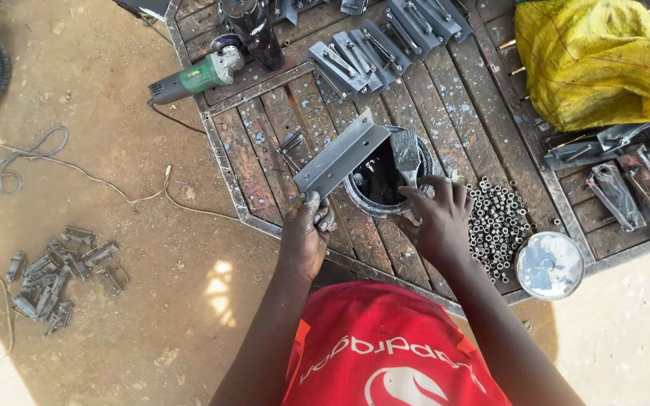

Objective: A person is painting a metal bracket with black paint using a small brush on a workbench.

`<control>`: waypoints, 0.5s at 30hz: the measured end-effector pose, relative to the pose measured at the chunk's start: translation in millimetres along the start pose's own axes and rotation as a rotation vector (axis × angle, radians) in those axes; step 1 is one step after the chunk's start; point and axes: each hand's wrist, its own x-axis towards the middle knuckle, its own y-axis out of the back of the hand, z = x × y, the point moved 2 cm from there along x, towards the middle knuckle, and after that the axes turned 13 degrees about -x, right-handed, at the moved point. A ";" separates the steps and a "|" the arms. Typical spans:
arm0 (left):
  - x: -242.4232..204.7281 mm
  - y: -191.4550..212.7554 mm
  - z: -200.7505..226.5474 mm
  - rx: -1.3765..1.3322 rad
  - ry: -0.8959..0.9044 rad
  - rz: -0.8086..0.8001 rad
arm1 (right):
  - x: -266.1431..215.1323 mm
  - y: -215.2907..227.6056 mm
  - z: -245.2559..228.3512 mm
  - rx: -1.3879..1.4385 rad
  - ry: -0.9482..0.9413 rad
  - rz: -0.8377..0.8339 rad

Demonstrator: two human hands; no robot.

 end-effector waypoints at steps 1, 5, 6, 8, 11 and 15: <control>-1.6 -4.6 -0.6 -0.006 -0.002 0.000 | 6.7 8.6 -5.8 -0.004 0.005 0.000; -6.1 -15.2 -4.3 0.195 -0.073 0.070 | 28.8 46.4 -41.2 0.134 0.110 0.270; -4.6 -17.7 -6.0 0.261 -0.088 0.073 | 35.6 54.9 -52.0 0.169 0.163 0.330; -1.0 -21.0 -13.6 0.354 -0.114 0.081 | 44.4 60.1 -64.8 0.171 0.203 0.351; 1.9 -19.4 -11.7 0.521 -0.172 0.102 | 52.6 65.7 -79.3 0.197 0.250 0.364; 8.2 20.1 -16.4 0.703 -0.271 0.112 | 57.9 75.1 -87.0 0.243 0.270 0.374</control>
